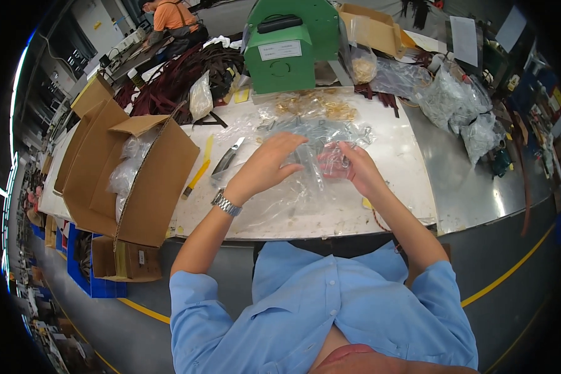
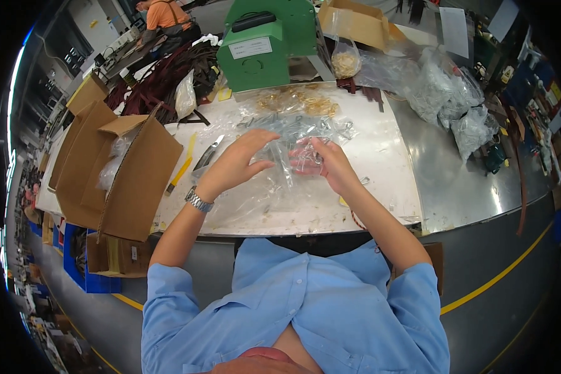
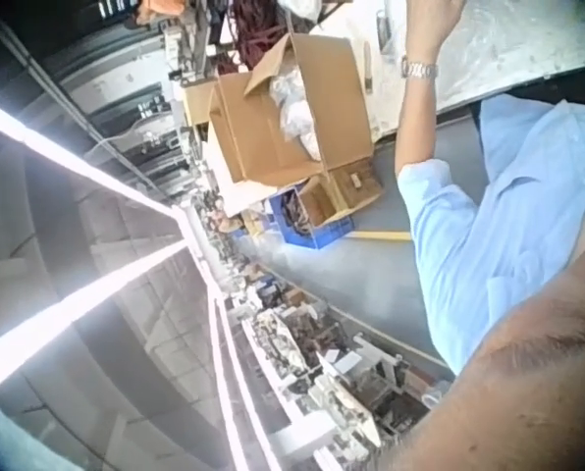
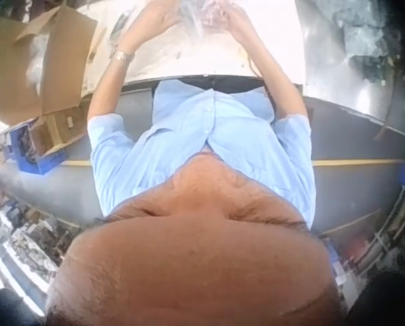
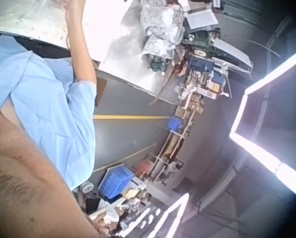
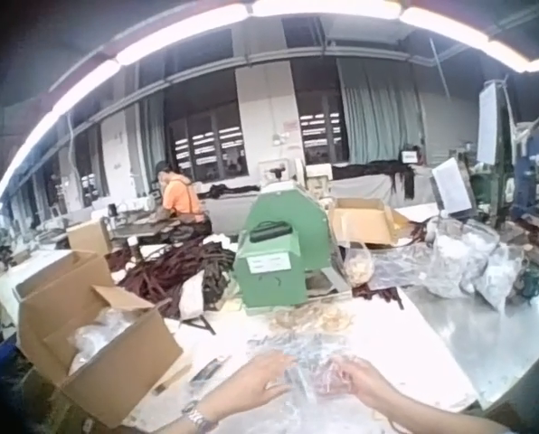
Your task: Sorting and packaging small metal hardware components into plastic bags.
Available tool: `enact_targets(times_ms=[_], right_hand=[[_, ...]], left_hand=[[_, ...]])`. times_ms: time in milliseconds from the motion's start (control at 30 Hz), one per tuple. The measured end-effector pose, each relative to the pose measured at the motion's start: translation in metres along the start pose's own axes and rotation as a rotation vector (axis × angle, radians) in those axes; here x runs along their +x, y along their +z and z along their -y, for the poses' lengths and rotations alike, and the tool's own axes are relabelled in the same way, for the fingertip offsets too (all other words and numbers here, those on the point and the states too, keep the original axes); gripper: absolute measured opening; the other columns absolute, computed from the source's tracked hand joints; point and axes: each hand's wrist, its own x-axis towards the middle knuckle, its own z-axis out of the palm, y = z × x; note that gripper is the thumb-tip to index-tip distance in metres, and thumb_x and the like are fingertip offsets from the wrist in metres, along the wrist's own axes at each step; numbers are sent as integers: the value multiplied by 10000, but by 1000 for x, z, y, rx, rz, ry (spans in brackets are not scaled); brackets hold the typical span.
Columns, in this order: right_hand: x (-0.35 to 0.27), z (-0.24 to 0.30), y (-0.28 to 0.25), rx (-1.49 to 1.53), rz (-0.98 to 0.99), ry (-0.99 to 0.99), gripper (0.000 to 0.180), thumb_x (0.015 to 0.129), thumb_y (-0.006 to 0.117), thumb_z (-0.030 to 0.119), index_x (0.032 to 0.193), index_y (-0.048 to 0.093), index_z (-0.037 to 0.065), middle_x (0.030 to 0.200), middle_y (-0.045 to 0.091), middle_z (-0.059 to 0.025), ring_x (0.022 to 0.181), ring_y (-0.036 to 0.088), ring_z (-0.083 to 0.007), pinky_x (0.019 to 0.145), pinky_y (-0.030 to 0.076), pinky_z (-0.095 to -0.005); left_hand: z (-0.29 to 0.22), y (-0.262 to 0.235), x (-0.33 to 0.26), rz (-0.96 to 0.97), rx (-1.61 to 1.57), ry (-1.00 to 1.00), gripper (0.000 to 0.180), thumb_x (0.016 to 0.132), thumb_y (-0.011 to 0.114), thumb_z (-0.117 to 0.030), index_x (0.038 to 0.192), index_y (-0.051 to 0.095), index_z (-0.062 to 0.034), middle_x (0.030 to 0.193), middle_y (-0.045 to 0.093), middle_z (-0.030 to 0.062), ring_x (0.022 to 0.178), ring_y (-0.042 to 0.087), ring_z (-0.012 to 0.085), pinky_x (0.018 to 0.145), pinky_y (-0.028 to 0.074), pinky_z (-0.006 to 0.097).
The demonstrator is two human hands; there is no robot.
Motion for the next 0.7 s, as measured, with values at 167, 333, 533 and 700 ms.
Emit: enact_targets(times_ms=[167, 333, 533, 700], right_hand=[[-5, -3, -5, 88, 20, 0, 406, 1140, 482, 352, 1322, 607, 11, 1179, 748, -193, 1043, 764, -296, 896, 647, -440], [2, -16, -18, 179, 56, 3, 404, 1136, 502, 351, 1303, 632, 7, 1144, 751, -150, 996, 760, -236, 898, 646, -447], [-14, -2, -2, -24, -5, -72, 391, 1127, 525, 363, 1255, 647, 14, 1135, 738, -126, 1012, 746, -211, 881, 651, -452], [-24, 4, 23, -50, -79, -139, 330, 1060, 673, 305, 1211, 657, 13, 1108, 737, -115, 967, 739, -188, 768, 658, -344]], left_hand=[[2, 19, 20, 72, -25, 72, 531, 881, 812, -224, 1361, 635, -80, 1356, 660, 158, 1327, 565, 364, 1125, 443, 448], [4, 19, 28, 138, -366, -100, 324, 875, 853, -255, 1043, 664, -53, 974, 713, 89, 957, 697, 227, 848, 534, 357], [-3, 1, 25, 173, -461, -380, 276, 887, 855, -222, 953, 654, -46, 602, 484, -54, 564, 398, 57, 542, 327, 286], [-8, -3, 25, 170, -495, -442, 243, 893, 849, -215, 935, 670, -55, 562, 483, -62, 528, 382, 53, 520, 311, 289]])
